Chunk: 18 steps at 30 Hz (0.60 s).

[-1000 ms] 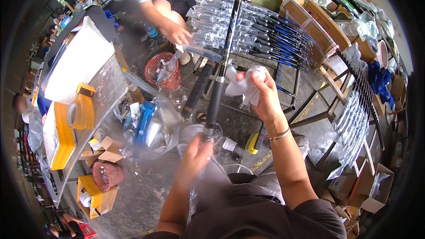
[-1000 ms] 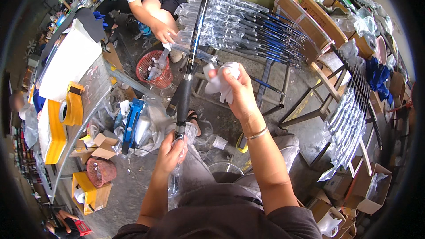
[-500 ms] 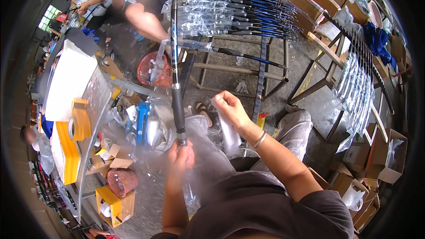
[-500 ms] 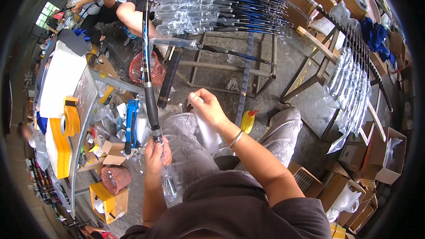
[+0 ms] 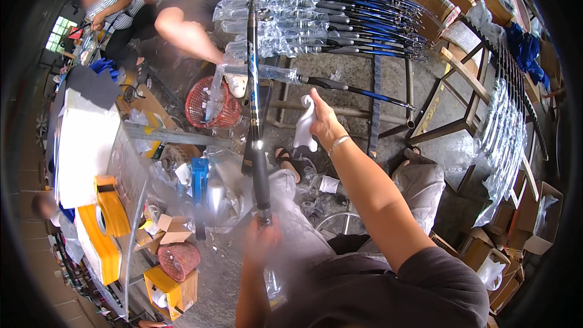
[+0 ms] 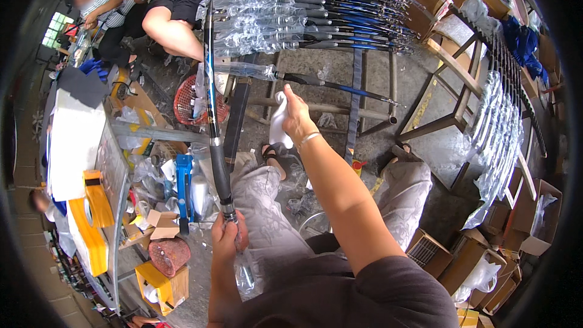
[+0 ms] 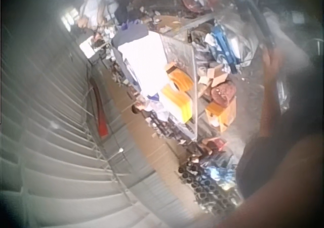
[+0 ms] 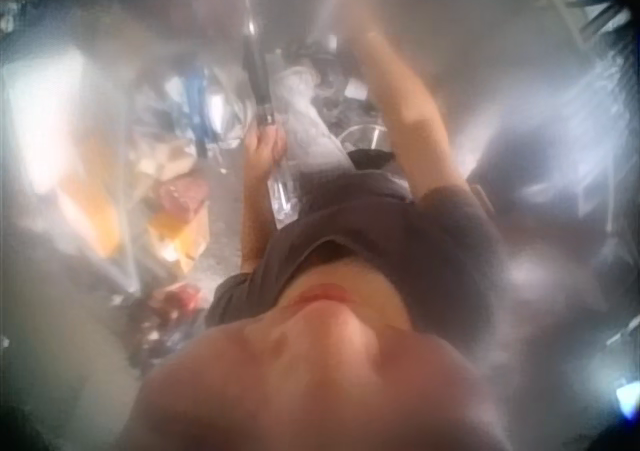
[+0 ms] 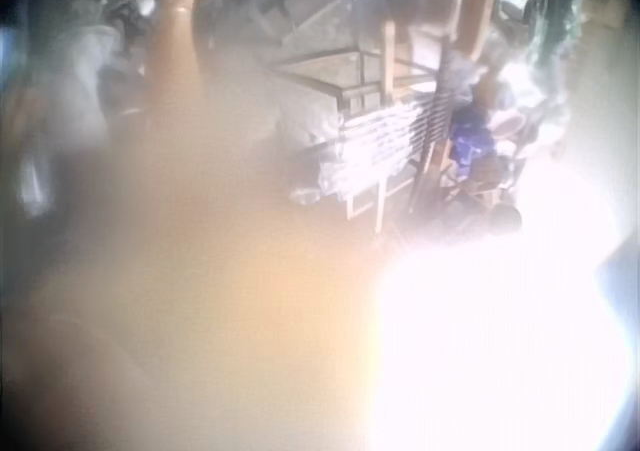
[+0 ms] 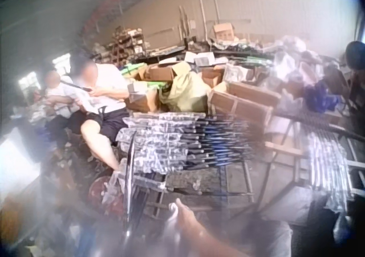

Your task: The person wipes the handle and shaft of a fishing rod with a white cloth. They repeatedly pick up rods from a rack, clean them, and place them back. The camera is extremely unstable, causing significant motion blur.

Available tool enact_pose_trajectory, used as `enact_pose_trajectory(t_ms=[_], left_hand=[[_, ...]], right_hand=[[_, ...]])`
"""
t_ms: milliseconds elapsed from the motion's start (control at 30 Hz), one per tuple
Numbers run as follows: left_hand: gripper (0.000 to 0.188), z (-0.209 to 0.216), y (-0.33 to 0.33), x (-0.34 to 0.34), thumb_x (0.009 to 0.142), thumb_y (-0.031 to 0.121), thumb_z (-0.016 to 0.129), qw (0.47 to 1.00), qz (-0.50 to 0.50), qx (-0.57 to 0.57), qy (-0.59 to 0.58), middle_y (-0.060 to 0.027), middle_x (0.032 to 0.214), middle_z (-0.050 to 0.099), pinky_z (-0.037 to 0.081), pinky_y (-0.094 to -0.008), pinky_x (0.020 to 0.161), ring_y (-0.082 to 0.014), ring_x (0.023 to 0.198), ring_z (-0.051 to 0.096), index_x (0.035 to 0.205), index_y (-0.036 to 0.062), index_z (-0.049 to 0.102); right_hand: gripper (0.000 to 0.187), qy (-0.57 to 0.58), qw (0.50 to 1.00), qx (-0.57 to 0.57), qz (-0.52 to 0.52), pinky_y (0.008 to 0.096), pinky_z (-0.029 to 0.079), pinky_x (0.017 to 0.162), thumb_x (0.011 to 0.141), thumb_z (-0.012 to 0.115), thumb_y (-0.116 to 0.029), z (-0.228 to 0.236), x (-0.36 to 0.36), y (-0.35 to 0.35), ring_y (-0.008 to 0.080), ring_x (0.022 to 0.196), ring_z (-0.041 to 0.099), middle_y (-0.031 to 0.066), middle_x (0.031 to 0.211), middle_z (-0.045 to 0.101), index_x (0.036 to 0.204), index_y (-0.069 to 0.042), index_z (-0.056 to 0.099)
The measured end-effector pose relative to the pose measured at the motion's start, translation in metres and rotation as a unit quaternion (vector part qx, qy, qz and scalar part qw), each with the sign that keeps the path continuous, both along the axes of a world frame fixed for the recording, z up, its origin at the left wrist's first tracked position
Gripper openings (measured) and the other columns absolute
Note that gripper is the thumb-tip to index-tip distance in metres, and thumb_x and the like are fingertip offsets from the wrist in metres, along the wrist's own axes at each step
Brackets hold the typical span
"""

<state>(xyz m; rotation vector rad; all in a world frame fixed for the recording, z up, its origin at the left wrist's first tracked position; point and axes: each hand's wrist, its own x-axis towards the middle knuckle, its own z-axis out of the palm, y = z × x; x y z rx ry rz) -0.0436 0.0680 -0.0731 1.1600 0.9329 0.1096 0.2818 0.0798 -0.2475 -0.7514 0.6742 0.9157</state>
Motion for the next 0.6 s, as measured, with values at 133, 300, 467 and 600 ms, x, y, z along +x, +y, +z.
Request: enact_pose_trajectory(t_ms=[133,300,467,600], left_hand=[[0.015,-0.017,0.013,-0.001,0.083,0.015,0.055,0.995,0.007,0.061,0.079,-0.0067,0.068,0.057,0.044,-0.0296,0.051,-0.0172,0.056,0.055,0.093,0.0036,0.057],[0.019,-0.056,0.025,-0.013,0.083,0.018,0.062,0.951,-0.075,0.265,0.140,-0.0152,0.070,0.059,0.047,-0.0389,0.056,-0.0298,0.061,0.059,0.091,0.0013,0.058],[0.016,-0.064,0.036,-0.008,0.084,0.014,0.062,0.961,-0.089,0.222,0.140,-0.0127,0.069,0.059,0.045,-0.0370,0.054,-0.0269,0.061,0.059,0.094,0.0019,0.057],[0.016,-0.048,0.038,0.005,0.084,0.011,0.060,0.987,-0.059,0.116,0.098,-0.0078,0.068,0.058,0.044,-0.0332,0.052,-0.0174,0.060,0.057,0.097,0.0020,0.056]], right_hand=[[0.050,0.002,0.996,-0.046,-0.082,0.0437,0.044,0.076,0.078,0.073,-0.044,0.000,0.020,0.043,0.0212,0.085,0.052,0.0052,0.098,0.059,0.106,-0.006,0.058],[0.038,-0.022,0.980,-0.060,-0.186,0.0415,0.043,0.071,0.075,0.079,-0.030,-0.003,0.026,0.054,0.0192,0.081,0.051,0.0034,0.090,0.060,0.098,-0.006,0.060],[0.026,-0.118,0.982,-0.023,-0.145,0.0352,0.042,0.072,0.078,0.077,-0.020,-0.014,0.017,0.037,0.0149,0.082,0.051,-0.0001,0.088,0.061,0.096,-0.007,0.063],[0.023,-0.195,0.974,0.003,-0.117,0.0325,0.043,0.068,0.080,0.074,-0.019,-0.020,0.018,0.027,0.0127,0.076,0.052,-0.0012,0.085,0.061,0.099,-0.009,0.066]])
